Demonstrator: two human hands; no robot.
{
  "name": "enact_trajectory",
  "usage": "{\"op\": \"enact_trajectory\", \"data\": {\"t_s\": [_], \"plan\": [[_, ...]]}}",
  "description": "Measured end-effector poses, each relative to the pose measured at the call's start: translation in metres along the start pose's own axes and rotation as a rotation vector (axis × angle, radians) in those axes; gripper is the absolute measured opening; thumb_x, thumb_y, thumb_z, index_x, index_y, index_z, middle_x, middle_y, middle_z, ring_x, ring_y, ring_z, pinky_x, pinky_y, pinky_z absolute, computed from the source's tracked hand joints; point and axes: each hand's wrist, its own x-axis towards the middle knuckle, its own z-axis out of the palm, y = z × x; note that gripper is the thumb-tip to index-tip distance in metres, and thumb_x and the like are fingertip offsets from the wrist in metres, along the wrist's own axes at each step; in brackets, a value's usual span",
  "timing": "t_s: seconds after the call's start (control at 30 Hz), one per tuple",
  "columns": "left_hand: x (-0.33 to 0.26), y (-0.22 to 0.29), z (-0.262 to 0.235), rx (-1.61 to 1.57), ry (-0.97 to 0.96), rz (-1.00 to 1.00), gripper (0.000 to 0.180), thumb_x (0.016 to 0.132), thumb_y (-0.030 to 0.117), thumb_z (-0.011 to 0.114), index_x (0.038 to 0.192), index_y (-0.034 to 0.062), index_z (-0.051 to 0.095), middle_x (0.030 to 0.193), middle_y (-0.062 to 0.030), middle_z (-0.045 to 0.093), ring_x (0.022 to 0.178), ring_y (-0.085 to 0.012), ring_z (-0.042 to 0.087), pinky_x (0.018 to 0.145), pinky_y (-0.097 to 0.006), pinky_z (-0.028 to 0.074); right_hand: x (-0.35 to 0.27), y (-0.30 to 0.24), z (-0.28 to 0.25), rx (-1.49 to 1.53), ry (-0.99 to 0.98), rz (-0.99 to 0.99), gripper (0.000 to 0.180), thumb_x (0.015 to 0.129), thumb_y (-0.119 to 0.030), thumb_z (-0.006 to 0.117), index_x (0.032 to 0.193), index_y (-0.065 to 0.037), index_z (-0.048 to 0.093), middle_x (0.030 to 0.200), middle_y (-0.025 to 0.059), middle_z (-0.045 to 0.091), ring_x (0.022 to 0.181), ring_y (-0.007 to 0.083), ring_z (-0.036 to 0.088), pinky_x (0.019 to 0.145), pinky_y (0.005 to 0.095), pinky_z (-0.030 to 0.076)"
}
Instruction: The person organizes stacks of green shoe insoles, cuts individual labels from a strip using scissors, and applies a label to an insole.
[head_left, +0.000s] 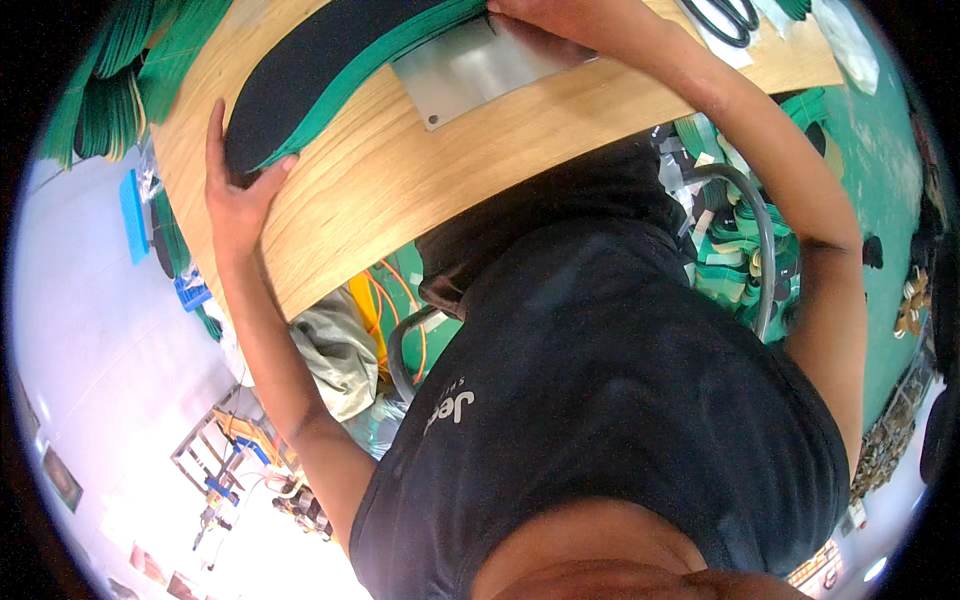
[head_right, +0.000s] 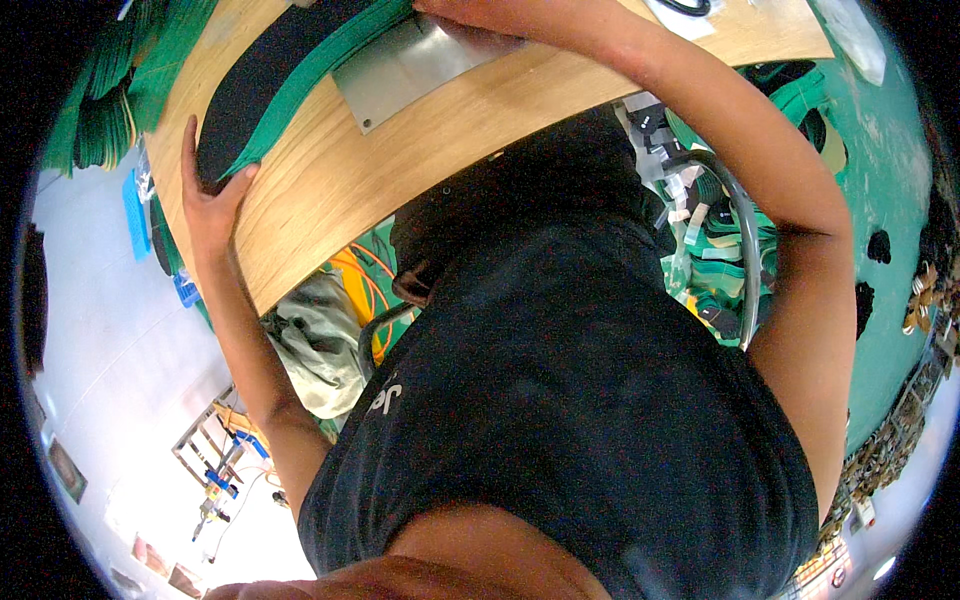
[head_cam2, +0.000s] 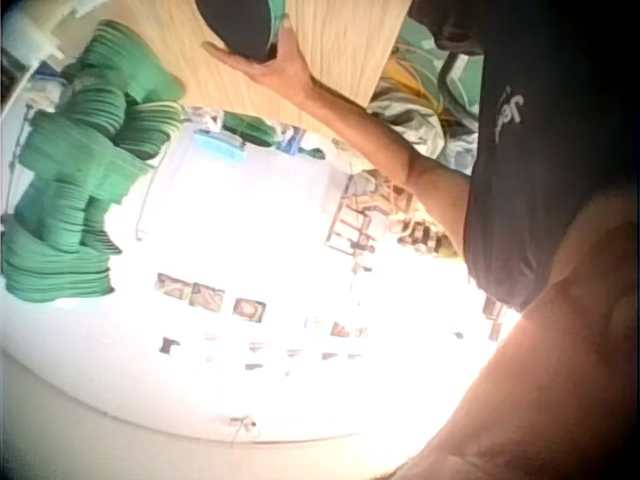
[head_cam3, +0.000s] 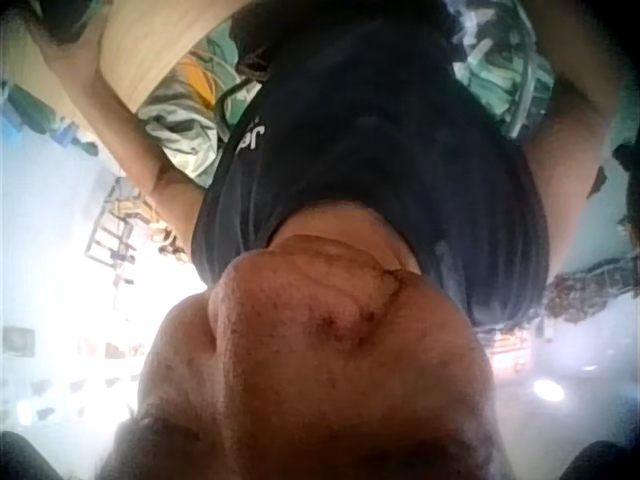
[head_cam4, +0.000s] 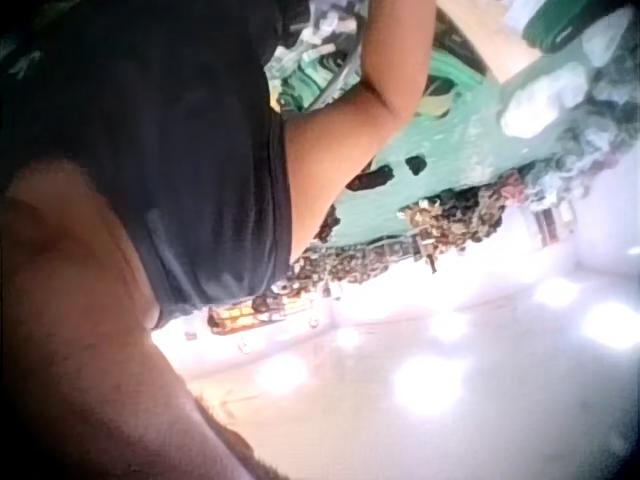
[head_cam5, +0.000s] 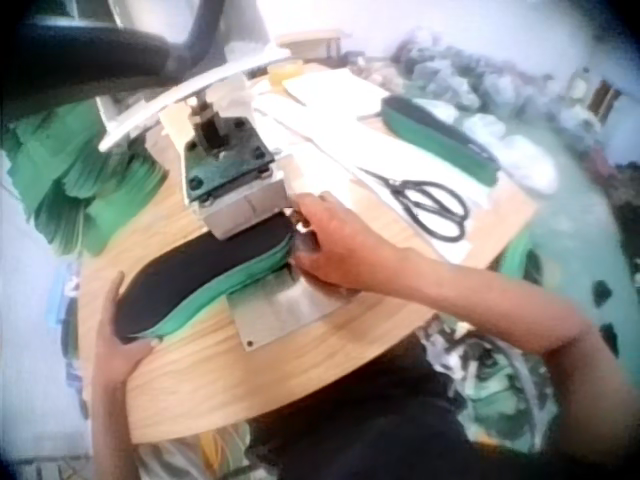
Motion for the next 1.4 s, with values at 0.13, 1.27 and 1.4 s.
{"op": "enact_trajectory", "data": {"t_s": [0.13,1.27,1.4], "plan": [[-0.025,-0.002,-0.027,0.013,0.108,0.076,0.072,0.085,0.015,0.070,0.145,-0.0004,0.034,0.132,-0.0218,0.051,0.114,-0.0282,0.057,0.102,-0.040,0.042,-0.016,0.018,-0.033,-0.028,0.054,-0.219,0.041,0.076,-0.008,0.068,0.114,-0.001,0.055,0.100,0.0186,0.057,0.096,0.0368,0.055,0.084,0.0432,0.045],[-0.014,0.150,0.149,-0.635,-0.056,-0.035,0.015,0.091,0.012,0.064,0.091,-0.0016,0.069,0.070,-0.0030,0.064,0.047,-0.0051,0.047,0.042,-0.020,0.036,-0.081,-0.065,-0.070,0.578,-0.221,0.056,0.025,0.090,-0.024,0.068,0.096,-0.002,0.060,0.078,0.0037,0.062,0.071,0.0067,0.056,0.064,0.0232,0.045],[-0.008,0.127,0.128,-0.805,0.109,0.008,0.016,0.091,0.013,0.067,0.094,-0.0019,0.069,0.070,-0.0040,0.065,0.047,-0.0053,0.049,0.043,-0.020,0.039,-0.090,-0.066,-0.047,0.737,-0.224,0.168,0.020,0.088,-0.016,0.071,0.079,-0.001,0.060,0.062,-0.0011,0.055,0.060,0.0026,0.047,0.052,0.0219,0.037]]}}
